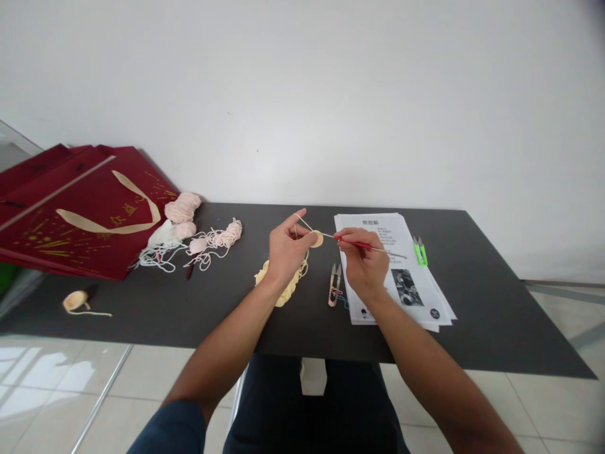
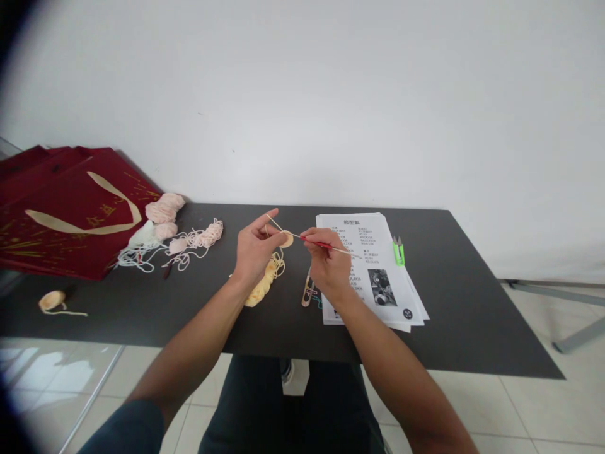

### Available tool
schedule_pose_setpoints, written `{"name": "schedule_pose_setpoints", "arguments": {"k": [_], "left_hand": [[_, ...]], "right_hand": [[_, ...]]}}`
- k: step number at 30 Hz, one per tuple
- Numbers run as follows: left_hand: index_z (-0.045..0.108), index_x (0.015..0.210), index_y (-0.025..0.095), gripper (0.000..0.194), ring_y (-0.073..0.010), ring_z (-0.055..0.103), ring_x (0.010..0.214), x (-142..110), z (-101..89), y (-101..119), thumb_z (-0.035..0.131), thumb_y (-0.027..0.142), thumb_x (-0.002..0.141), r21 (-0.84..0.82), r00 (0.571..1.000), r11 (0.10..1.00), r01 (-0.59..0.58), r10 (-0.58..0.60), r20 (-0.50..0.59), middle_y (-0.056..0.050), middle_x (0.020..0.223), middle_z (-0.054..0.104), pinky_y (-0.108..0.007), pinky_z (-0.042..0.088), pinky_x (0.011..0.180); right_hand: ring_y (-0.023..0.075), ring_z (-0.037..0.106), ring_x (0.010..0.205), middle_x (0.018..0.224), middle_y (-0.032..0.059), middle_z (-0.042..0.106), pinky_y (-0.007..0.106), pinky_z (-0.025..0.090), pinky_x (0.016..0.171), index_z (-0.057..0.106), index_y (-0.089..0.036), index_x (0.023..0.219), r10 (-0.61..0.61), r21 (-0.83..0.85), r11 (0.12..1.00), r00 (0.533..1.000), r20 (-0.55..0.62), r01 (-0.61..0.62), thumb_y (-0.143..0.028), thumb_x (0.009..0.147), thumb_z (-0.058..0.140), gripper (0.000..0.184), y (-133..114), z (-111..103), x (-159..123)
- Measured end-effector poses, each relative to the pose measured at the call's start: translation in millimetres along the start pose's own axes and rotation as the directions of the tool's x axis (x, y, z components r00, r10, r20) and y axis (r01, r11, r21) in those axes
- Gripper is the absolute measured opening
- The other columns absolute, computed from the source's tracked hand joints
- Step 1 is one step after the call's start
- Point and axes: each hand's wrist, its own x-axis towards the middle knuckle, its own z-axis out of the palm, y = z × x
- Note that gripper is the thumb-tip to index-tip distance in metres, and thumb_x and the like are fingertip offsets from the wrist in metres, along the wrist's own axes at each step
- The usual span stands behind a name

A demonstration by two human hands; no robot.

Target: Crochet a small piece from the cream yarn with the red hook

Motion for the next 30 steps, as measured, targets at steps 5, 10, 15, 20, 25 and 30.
{"name": "schedule_pose_setpoints", "arguments": {"k": [5, 10, 15, 20, 25, 30], "left_hand": [[0.073, 0.128, 0.019, 0.058, -0.0084, 0.052, 0.061, -5.5, 1.8, -1.2, 0.078, 0.015, 0.071, 0.075, 0.984, 0.983, -0.168, 0.172, -0.046, 0.006, 0.068, 0.063, -0.025, 0.043, 0.063], [0.076, 0.123, 0.023, 0.050, -0.0095, 0.052, 0.064, -9.2, 2.0, 2.3, 0.076, 0.014, 0.074, 0.003, 0.973, 0.973, -0.230, 0.230, 0.020, 0.004, 0.072, 0.064, -0.025, 0.044, 0.064], [0.079, 0.116, 0.023, 0.053, -0.0097, 0.053, 0.062, -3.4, -1.1, 1.1, 0.075, 0.008, 0.066, -0.133, 0.988, 0.981, -0.141, 0.149, 0.049, 0.003, 0.072, 0.067, -0.024, 0.041, 0.061], [0.081, 0.107, 0.022, 0.051, -0.0096, 0.054, 0.061, 1.2, -4.0, 0.8, 0.069, 0.003, 0.061, -0.251, 0.991, 0.967, -0.044, 0.075, 0.115, 0.002, 0.069, 0.067, -0.023, 0.039, 0.060], [0.082, 0.099, 0.020, 0.039, -0.0096, 0.056, 0.064, 1.2, -2.8, 2.2, 0.077, 0.007, 0.063, -0.288, 0.986, 0.958, 0.001, 0.047, 0.161, 0.001, 0.072, 0.069, -0.024, 0.041, 0.063], [0.081, 0.086, 0.019, 0.020, -0.0099, 0.057, 0.064, -2.0, 0.7, 1.3, 0.086, 0.017, 0.067, -0.239, 0.991, 0.971, -0.002, 0.033, 0.128, 0.000, 0.070, 0.068, -0.025, 0.044, 0.065]], "right_hand": [[0.0176, 0.073, 0.089, 0.097, 0.0016, 0.079, 0.036, 0.059, 0.078, 0.071, -0.028, 0.097, -0.069, -0.084, 0.994, 0.998, -0.014, 0.068, -0.016, 0.092, 0.073, 0.013, -9.4, 3.8, -5.2], [0.0123, 0.066, 0.068, 0.092, -0.0002, 0.078, 0.029, 0.053, 0.063, 0.068, -0.026, 0.091, 0.250, 0.177, 0.957, 0.963, -0.104, -0.230, -0.025, 0.088, 0.079, 0.011, -9.5, 3.7, 1.4], [0.0119, 0.065, 0.068, 0.089, -0.0007, 0.078, 0.028, 0.052, 0.063, 0.067, -0.026, 0.089, 0.326, 0.282, 0.913, 0.943, -0.068, -0.295, -0.029, 0.086, 0.081, 0.015, -8.0, 1.7, 5.0], [0.0120, 0.065, 0.067, 0.089, -0.0004, 0.079, 0.028, 0.052, 0.061, 0.068, -0.026, 0.088, 0.268, 0.242, 0.938, 0.962, -0.057, -0.247, -0.028, 0.084, 0.084, 0.016, -12.9, 0.4, 4.3], [0.0112, 0.066, 0.067, 0.087, -0.0010, 0.079, 0.026, 0.054, 0.061, 0.067, -0.025, 0.086, 0.403, 0.410, 0.833, 0.915, 0.011, -0.371, -0.030, 0.081, 0.087, 0.020, -9.8, -0.3, 8.6], [0.0108, 0.071, 0.070, 0.089, -0.0002, 0.081, 0.023, 0.062, 0.064, 0.072, -0.024, 0.088, 0.546, 0.452, 0.737, 0.837, 0.041, -0.503, -0.035, 0.082, 0.086, 0.019, -0.8, 4.1, 8.3]]}}
